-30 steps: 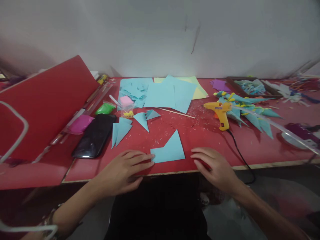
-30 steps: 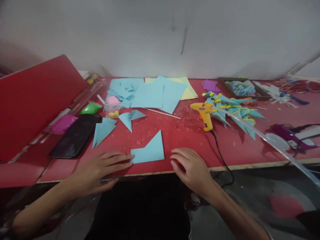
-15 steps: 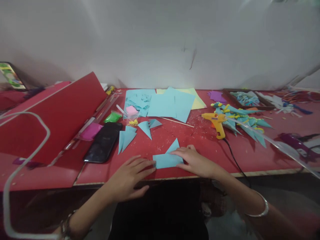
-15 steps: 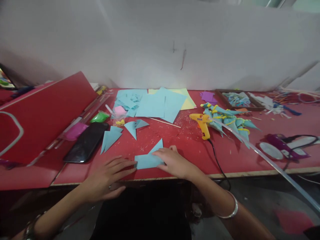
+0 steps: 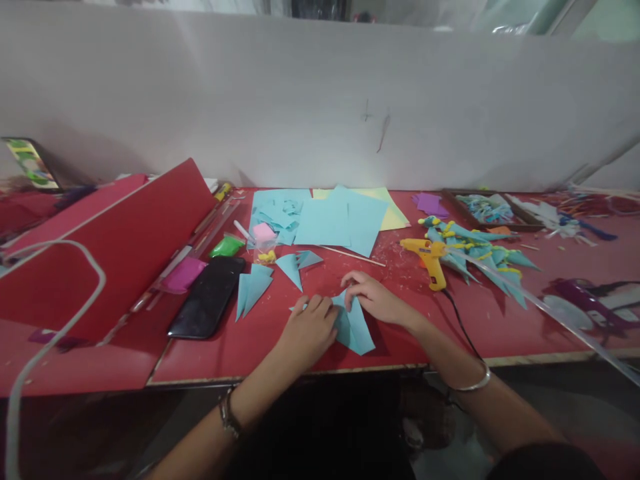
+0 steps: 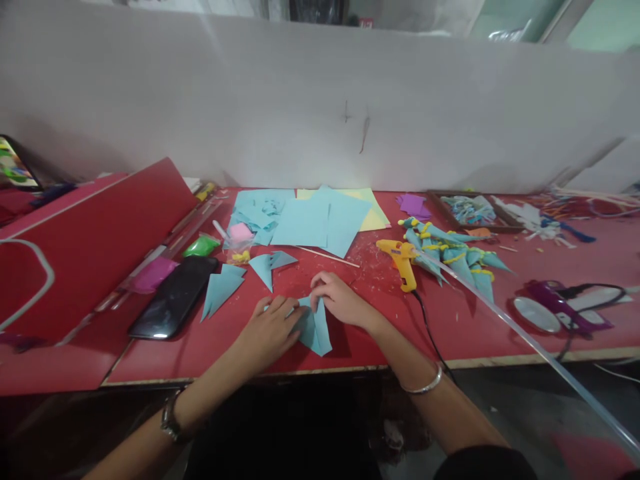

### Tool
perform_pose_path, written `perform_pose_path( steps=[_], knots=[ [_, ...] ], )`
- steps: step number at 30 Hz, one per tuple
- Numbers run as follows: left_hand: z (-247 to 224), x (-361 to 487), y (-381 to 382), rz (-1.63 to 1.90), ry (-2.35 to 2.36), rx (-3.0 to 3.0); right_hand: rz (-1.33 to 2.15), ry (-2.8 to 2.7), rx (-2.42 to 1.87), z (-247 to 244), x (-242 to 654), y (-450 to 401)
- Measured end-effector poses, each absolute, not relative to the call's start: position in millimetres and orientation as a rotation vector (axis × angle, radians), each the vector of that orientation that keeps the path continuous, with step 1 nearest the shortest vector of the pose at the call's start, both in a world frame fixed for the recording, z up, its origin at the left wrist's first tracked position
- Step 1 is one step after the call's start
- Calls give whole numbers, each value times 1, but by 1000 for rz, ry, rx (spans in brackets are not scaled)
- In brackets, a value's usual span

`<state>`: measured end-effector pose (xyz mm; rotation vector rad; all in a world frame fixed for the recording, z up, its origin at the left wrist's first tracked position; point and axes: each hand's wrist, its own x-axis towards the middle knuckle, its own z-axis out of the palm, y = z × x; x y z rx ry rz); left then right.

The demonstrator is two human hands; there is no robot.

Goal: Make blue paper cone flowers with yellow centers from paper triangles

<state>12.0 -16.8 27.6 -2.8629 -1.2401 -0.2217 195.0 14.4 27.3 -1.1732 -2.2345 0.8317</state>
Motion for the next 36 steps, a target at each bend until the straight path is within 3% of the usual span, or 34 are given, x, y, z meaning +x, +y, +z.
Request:
perform_pose_path(
  steps=[7, 21, 36],
  knots=[
    [22, 13, -5, -128, -1406, -2971, 1017, -1845, -1421, 24, 195, 16],
    [10, 20, -17, -220, -1528, -2803, 481, -1796, -1759, -2, 166, -21],
    [16, 27, -19, -60, -1449, -2752, 398, -1808, -1803, -4, 163, -30]
  ],
)
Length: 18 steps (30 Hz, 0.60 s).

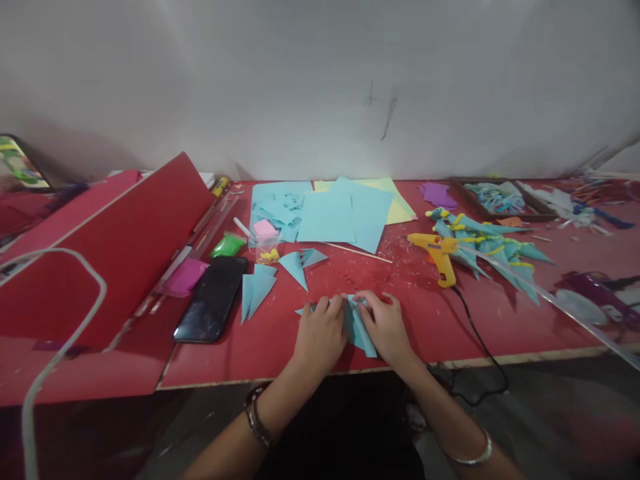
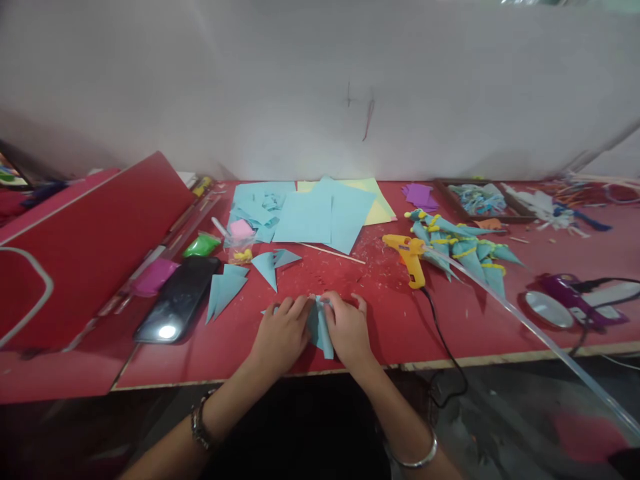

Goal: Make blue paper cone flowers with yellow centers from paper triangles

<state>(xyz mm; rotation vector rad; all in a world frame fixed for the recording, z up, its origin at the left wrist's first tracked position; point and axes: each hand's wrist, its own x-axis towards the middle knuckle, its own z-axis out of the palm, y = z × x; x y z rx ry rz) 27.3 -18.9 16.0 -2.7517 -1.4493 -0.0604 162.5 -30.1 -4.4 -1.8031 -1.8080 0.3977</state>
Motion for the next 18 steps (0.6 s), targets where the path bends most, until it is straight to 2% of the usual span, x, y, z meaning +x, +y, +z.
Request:
perform_pose_path(
  steps=[10, 18],
  knots=[
    [13, 28, -18, -79, -1402, -2738, 460, -1676, -1759, 3, 169, -16],
    [18, 35, -20, 69, -1396, -2750, 474, -1761, -1824, 1, 162, -22]
  ],
)
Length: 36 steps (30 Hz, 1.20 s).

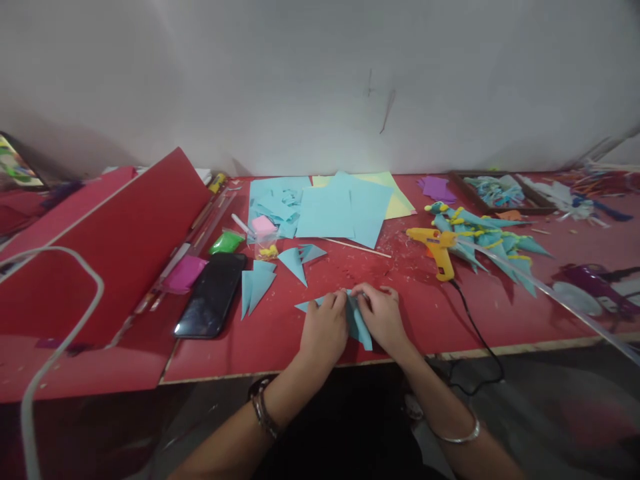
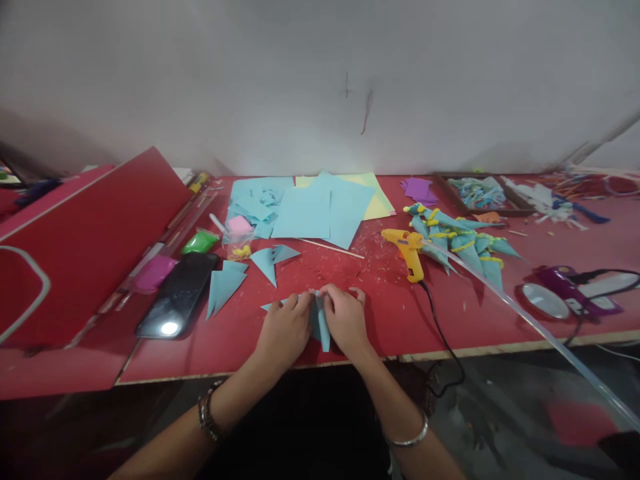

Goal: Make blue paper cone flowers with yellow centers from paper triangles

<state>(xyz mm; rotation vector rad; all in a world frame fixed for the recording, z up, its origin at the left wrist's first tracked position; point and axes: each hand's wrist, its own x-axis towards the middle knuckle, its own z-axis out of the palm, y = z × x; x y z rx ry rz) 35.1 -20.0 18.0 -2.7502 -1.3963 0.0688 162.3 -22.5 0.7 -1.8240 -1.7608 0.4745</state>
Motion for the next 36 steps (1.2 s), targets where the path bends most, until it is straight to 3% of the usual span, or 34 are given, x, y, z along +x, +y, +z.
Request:
perform_pose_path(
  steps=[7, 27, 36],
  knots=[
    [18, 38, -21, 165, -1381, -2753, 428, -1767, -1848, 0, 160, -25],
    [19, 31, -34, -3, -1406, -2725, 378, -1755, -1838, -2, 165, -44],
    [20, 27, -42, 6, -1382, -2693, 579, -1702, -1812, 2, 167, -50]
  ],
)
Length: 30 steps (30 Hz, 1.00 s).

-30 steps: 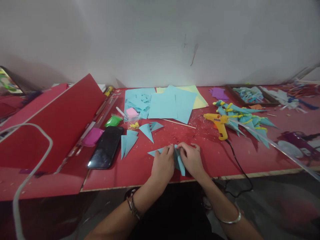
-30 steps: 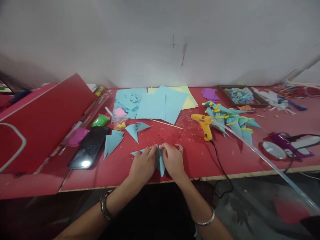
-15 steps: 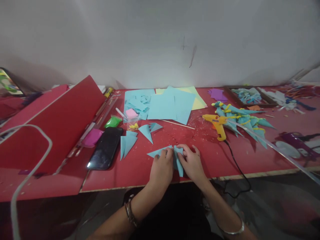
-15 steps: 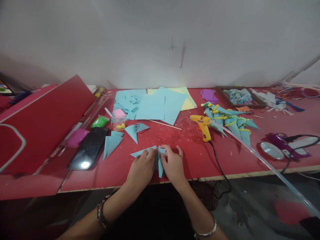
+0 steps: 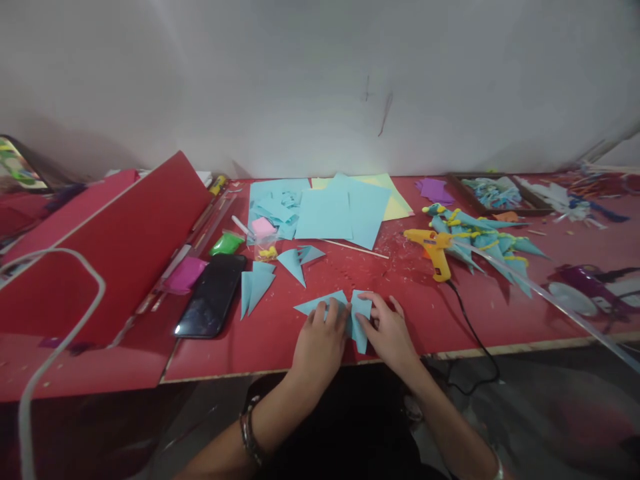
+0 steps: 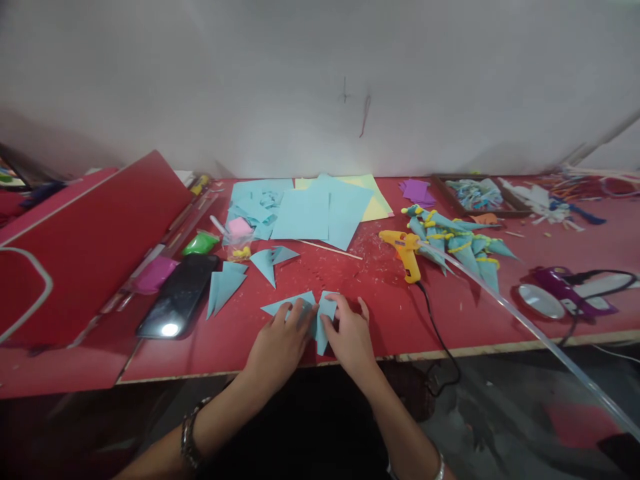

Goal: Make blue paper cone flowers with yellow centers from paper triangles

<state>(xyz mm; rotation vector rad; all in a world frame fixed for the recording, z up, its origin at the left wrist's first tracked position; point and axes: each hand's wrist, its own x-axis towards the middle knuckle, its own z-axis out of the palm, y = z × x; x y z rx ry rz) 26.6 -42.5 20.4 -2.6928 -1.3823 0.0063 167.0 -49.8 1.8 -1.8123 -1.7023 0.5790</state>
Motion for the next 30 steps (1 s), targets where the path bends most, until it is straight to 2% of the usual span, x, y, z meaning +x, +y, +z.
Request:
perform_pose_path(
  steps=[30],
  knots=[
    [21, 21, -42, 45, -1383, -2779, 114, -1879, -1902, -6, 181, -84]
  ],
)
